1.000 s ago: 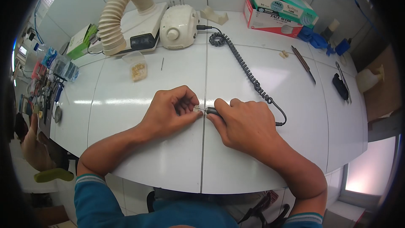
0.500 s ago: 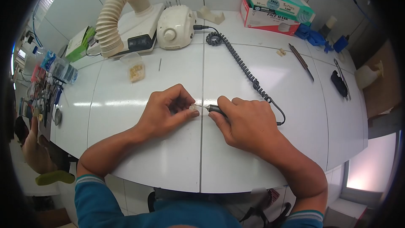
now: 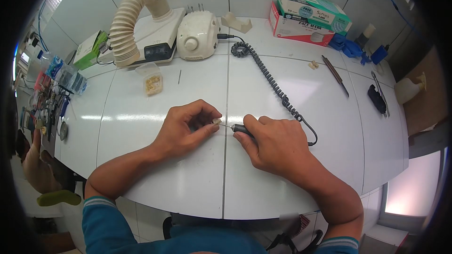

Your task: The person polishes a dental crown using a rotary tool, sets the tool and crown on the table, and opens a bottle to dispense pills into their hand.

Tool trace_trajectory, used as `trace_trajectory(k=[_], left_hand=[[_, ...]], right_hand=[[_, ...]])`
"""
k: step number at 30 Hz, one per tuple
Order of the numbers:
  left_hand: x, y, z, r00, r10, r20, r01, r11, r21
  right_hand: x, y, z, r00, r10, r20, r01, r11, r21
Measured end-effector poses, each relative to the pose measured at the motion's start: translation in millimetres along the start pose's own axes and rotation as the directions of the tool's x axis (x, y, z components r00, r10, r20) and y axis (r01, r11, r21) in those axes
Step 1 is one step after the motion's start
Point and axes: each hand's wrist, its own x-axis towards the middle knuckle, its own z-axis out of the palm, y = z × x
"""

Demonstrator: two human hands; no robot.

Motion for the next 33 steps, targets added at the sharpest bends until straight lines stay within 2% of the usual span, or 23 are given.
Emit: trace_trajectory(k=[6,12,20,30,31,32,33], left_hand=[[1,3,-1,1.000,0.018,0.002,-0.018,0.999,-0.047],[1,1,-2,1.000,0.014,0.019,-0.014,1.000,0.001],[2,0,2,1.000,0.010,-0.012,-0.010,1.000,-0.021],[0,4,1,0.995,0.033,-0.093,-0.030,0.999,0.036],[4,-1,6,0.990,0.083,-0.116,-0.079,0.996,0.034],[17,-11,12,0.978,0.140,-0.155,-0.135,0.990,0.041],[14,-18,8,0.950,0.179,-0.257,-0.165,0.984,0.074]], right_hand=[[0,1,2,0.999,-0.020,-0.034,0.020,1.000,-0.003],[-1,1,4,0.998,-0.029,-0.051,0.029,1.000,0.002],[-2,-1,6,0.999,-0.018,-0.045,0.017,0.999,-0.029],[2,4,16,0.935,-0.026,-0.353,-0.008,0.995,-0.096],[3,6,16,0.951,0.018,-0.307,-0.051,0.994,-0.099],[1,13,20,0.940,0.044,-0.339,-0.097,0.985,-0.141],[12,18,23,0.932,0.001,-0.363,-0.072,0.981,-0.181]])
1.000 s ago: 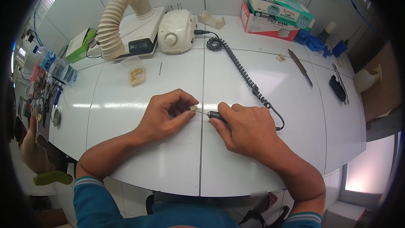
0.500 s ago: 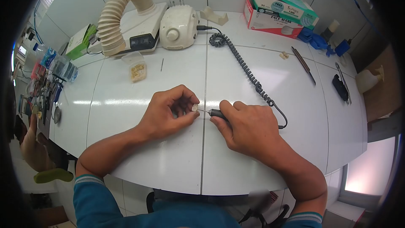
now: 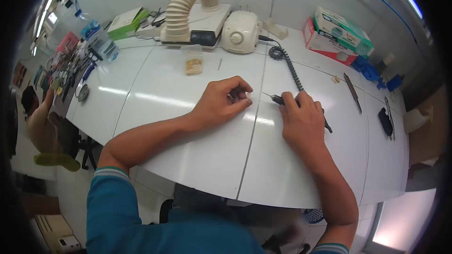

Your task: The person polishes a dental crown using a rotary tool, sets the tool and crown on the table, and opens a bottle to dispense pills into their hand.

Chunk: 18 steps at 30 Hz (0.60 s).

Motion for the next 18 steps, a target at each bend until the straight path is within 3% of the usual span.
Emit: trace_trajectory(k=[4,13,15,18], left_hand=[[4,-10,-3,0.994,0.108,-0.027,-0.096,0.954,0.284],[-2,-12,3,0.996,0.074,-0.047,-0.052,0.930,0.363],[-4,-9,2,0.989,0.129,-0.078,-0.094,0.931,0.352],[-10,-4,-2,0.963,0.259,-0.078,-0.222,0.922,0.317]], right_hand=[[1,9,14,0.999,-0.008,-0.048,0.008,1.000,-0.007],[-4,12,22,0.994,-0.015,-0.106,0.016,1.000,0.006],[-3,13,23,0.995,-0.010,-0.096,0.012,1.000,0.022],[-7,0,15,0.974,-0.084,-0.208,0.067,0.994,-0.089]])
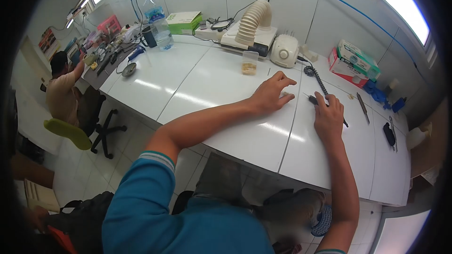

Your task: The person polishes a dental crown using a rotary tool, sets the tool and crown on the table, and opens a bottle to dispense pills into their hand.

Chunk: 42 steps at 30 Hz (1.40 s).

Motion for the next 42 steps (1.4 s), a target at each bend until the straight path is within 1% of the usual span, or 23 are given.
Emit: trace_trajectory(k=[3,6,8,11,13,14,15,16,17,18,20,22,24,26,28,30,32,33,36,38,39,40,42], left_hand=[[-7,30,-27,0.988,0.144,0.055,-0.140,0.988,-0.068],[-60,90,-57,0.948,0.248,0.198,-0.198,0.950,-0.243],[-115,116,-72,0.911,0.263,0.317,-0.072,0.860,-0.505],[-198,107,-61,0.814,0.174,0.554,0.251,0.755,-0.606],[-265,75,-27,0.768,-0.069,0.636,0.398,0.830,-0.391],[-314,37,0,0.750,-0.087,0.655,0.170,0.983,-0.064],[-343,7,18,0.744,-0.101,0.661,-0.103,0.959,0.263],[-334,-1,21,0.460,-0.226,0.859,-0.040,0.961,0.274],[-309,-4,19,0.122,-0.317,0.940,0.003,0.948,0.319],[-291,-3,8,0.194,-0.229,0.954,0.071,0.973,0.219],[-254,63,-65,0.298,-0.079,0.951,0.234,0.972,0.008],[-214,84,-104,0.441,0.144,0.886,0.268,0.921,-0.283],[-177,100,-137,0.594,0.189,0.782,0.352,0.813,-0.464],[-149,94,-156,0.717,0.138,0.683,0.298,0.825,-0.480],[-123,78,-159,0.824,0.025,0.566,0.261,0.870,-0.418],[-96,70,-154,0.869,-0.150,0.471,0.254,0.953,-0.164],[-75,66,-151,0.914,-0.115,0.390,0.157,0.985,-0.078],[-69,66,-152,0.907,-0.136,0.398,0.190,0.976,-0.101],[-67,75,-164,0.899,-0.144,0.414,0.182,0.982,-0.055],[-83,87,-187,0.918,-0.151,0.366,0.141,0.989,0.054],[-102,99,-209,0.923,-0.203,0.328,0.162,0.976,0.148],[-121,116,-235,0.920,-0.289,0.264,0.225,0.942,0.248],[-165,157,-294,0.897,-0.442,0.015,0.370,0.768,0.522]], right_hand=[[-20,-20,-20,0.994,-0.097,-0.041,0.095,0.995,-0.042],[-62,-50,-44,0.996,-0.087,-0.012,0.088,0.995,0.048],[-90,-63,-67,0.998,-0.005,0.069,-0.002,0.995,0.097],[-126,-70,-86,0.986,0.103,0.134,-0.123,0.981,0.150],[-146,-78,-93,0.982,0.141,0.126,-0.160,0.975,0.151],[-152,-80,-95,0.983,0.147,0.109,-0.165,0.969,0.186],[-158,-80,-97,0.983,0.159,0.092,-0.175,0.961,0.213],[-166,-80,-99,0.982,0.171,0.076,-0.184,0.954,0.237],[-169,-76,-99,0.979,0.197,0.054,-0.204,0.935,0.288],[-163,-69,-103,0.975,0.219,0.048,-0.222,0.913,0.343],[-165,-70,-114,0.957,0.275,0.090,-0.284,0.830,0.479],[-160,-71,-115,0.953,0.297,0.065,-0.288,0.814,0.505],[-145,-67,-114,0.945,0.322,0.062,-0.306,0.795,0.525],[-116,-62,-111,0.942,0.332,0.056,-0.308,0.784,0.539],[-86,-61,-102,0.938,0.342,0.063,-0.315,0.758,0.571],[-48,-56,-89,0.938,0.341,0.067,-0.308,0.725,0.616],[-12,-49,-78,0.986,0.166,-0.004,-0.131,0.793,0.595],[5,-51,-72,0.989,0.137,-0.055,-0.079,0.807,0.585],[37,-43,-53,0.997,0.039,-0.063,0.000,0.849,0.528],[43,-40,-34,0.980,0.008,-0.199,0.099,0.849,0.519],[40,-37,-31,0.988,-0.028,-0.151,0.103,0.846,0.524],[35,-31,-25,0.972,-0.117,-0.203,0.201,0.861,0.467],[20,-26,-20,0.988,-0.134,-0.081,0.156,0.827,0.541]])
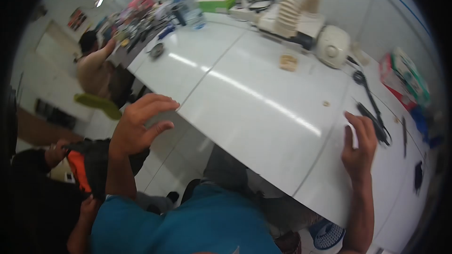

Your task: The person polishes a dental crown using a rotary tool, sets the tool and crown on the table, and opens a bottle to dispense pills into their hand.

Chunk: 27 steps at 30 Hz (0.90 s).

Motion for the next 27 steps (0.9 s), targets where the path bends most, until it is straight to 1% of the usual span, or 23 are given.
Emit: trace_trajectory(k=[1,2,3,4,5,6,8,10,11,12,13,14,15,16,17,19,22,24,25,27], left_hand=[[-32,-7,-28,0.986,-0.125,-0.106,0.136,0.985,0.105],[-63,-8,-56,0.950,-0.212,-0.227,0.267,0.932,0.244],[-100,-17,-80,0.865,-0.352,-0.357,0.461,0.838,0.291],[-136,-21,-103,0.756,-0.455,-0.471,0.631,0.698,0.337],[-182,-39,-126,0.751,-0.401,-0.524,0.652,0.575,0.495],[-225,-50,-140,0.660,-0.477,-0.580,0.751,0.400,0.526],[-272,-47,-148,0.429,-0.674,-0.601,0.870,0.130,0.476],[-306,-52,-146,0.354,-0.655,-0.668,0.903,0.053,0.427],[-315,-62,-146,0.335,-0.641,-0.691,0.914,0.044,0.402],[-331,-79,-153,0.274,-0.716,-0.642,0.941,0.061,0.334],[-374,-117,-167,0.469,-0.752,-0.463,0.860,0.269,0.434],[-417,-166,-176,0.515,-0.800,-0.307,0.844,0.410,0.346],[-435,-213,-183,0.559,-0.806,-0.194,0.816,0.493,0.302],[-441,-249,-191,0.591,-0.798,-0.117,0.790,0.542,0.287],[-440,-290,-207,0.623,-0.781,-0.049,0.757,0.585,0.291],[-436,-356,-233,0.667,-0.742,0.068,0.694,0.652,0.306],[-414,-420,-274,0.731,-0.652,0.203,0.578,0.749,0.324],[-386,-453,-291,0.771,-0.571,0.282,0.496,0.816,0.296],[-365,-461,-289,0.763,-0.535,0.363,0.478,0.845,0.240],[-360,-455,-288,0.738,-0.525,0.424,0.501,0.847,0.176]], right_hand=[[-7,10,-1,0.998,0.002,0.057,-0.003,1.000,0.025],[-11,18,2,0.997,-0.034,0.067,0.036,0.999,-0.029],[-14,27,4,0.990,-0.109,0.088,0.115,0.992,-0.056],[-17,35,9,0.980,-0.166,0.105,0.177,0.979,-0.105],[-22,40,15,0.973,-0.185,0.139,0.203,0.971,-0.124],[-22,47,18,0.962,-0.209,0.174,0.237,0.958,-0.162],[-21,67,22,0.960,-0.223,0.169,0.257,0.942,-0.217],[-18,83,24,0.952,-0.256,0.167,0.294,0.917,-0.271],[-14,75,29,0.948,-0.279,0.151,0.311,0.912,-0.267],[-13,69,31,0.940,-0.313,0.139,0.340,0.900,-0.273],[-9,55,29,0.937,-0.332,0.108,0.349,0.899,-0.264],[-6,40,25,0.941,-0.328,0.080,0.338,0.904,-0.260],[2,22,29,0.954,-0.300,0.025,0.299,0.937,-0.181],[8,13,24,0.943,-0.333,0.002,0.329,0.931,-0.156],[10,7,22,0.950,-0.312,0.006,0.308,0.937,-0.166],[12,6,19,0.948,-0.318,-0.011,0.309,0.928,-0.208],[3,19,9,0.957,-0.287,-0.049,0.264,0.925,-0.272],[-3,25,3,0.964,-0.257,-0.073,0.218,0.914,-0.343],[-6,27,5,0.963,-0.254,-0.092,0.202,0.903,-0.379],[-4,30,9,0.964,-0.246,-0.099,0.187,0.895,-0.404]])
